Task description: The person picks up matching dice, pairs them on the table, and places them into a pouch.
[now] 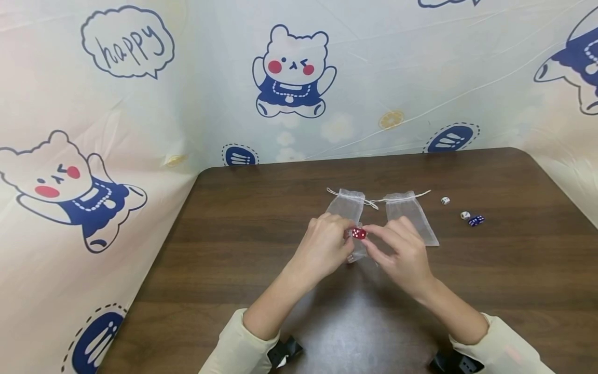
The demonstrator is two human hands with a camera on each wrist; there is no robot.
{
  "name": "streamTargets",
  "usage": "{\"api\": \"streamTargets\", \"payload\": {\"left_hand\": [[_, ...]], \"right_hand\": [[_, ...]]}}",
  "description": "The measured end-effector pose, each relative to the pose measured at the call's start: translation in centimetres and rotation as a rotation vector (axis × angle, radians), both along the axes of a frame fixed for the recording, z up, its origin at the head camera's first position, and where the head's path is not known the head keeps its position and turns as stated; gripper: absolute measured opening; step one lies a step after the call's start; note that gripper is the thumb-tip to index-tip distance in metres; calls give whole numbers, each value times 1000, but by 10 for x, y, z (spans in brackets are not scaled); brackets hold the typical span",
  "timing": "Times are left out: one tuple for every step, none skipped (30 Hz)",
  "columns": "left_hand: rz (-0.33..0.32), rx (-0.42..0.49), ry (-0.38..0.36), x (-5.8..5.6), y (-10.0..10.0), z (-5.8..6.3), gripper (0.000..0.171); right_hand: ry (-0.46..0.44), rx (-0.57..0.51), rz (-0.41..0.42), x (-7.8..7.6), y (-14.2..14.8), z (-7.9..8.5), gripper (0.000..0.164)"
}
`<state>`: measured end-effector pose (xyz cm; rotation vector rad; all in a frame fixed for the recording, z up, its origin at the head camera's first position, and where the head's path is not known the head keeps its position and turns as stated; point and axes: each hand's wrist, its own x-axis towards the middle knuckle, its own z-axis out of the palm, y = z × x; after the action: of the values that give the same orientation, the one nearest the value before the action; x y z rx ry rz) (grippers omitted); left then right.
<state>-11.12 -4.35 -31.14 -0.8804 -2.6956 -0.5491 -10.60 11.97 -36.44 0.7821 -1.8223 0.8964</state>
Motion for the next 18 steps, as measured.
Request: {"api": "streamTargets", "payload": {"left_hand": [[0,1,1,0,0,0,16],[0,1,2,0,0,0,16],[2,0,4,0,0,0,16],[4,-2,5,0,0,0,17],[5,-3,5,0,0,0,18],[7,-5,5,0,0,1,18],[8,-7,5,0,0,1,19],[11,-11,5,0,-1,1,19],[15,-15,5,0,-1,1,20],[18,-17,3,0,-1,1,20],[22,-18,2,0,-1,1,20],[26,-19,0,-1,-2,1,20],[30,-18,-4,-1,-2,1,20],[35,-16,-6,-1,-2,1,21],[37,-14,-10,-1,-3,1,21],[40,-12,-14,-1,-3,1,21],[42,-10,-18,-1,-3,1,21],[43,-7,-22,-2,-4,1,20]], "right_hand": [[-8,6,-1,0,0,-1,29],[-12,10,-3,0,0,-1,30],[-14,12,-3,-1,1,-2,31],[-17,14,-4,-1,1,-2,32],[-18,14,-6,-1,1,-2,33],[-19,13,-8,-1,1,-2,34],[-19,11,-12,-2,1,-2,35],[-20,8,-14,-2,2,-1,35],[-23,6,-16,-2,3,0,35],[-28,5,-20,-2,3,2,35],[-34,4,-23,-2,4,3,35],[-41,3,-25,-2,5,5,35],[-51,4,-31,-2,7,6,35],[-68,-1,-33,-3,8,7,35],[-84,-5,-37,-4,9,8,35],[-111,-14,-39,-5,11,8,35],[-146,-23,-41,-6,13,7,33],[-187,-37,-44,-7,15,6,28]]}}
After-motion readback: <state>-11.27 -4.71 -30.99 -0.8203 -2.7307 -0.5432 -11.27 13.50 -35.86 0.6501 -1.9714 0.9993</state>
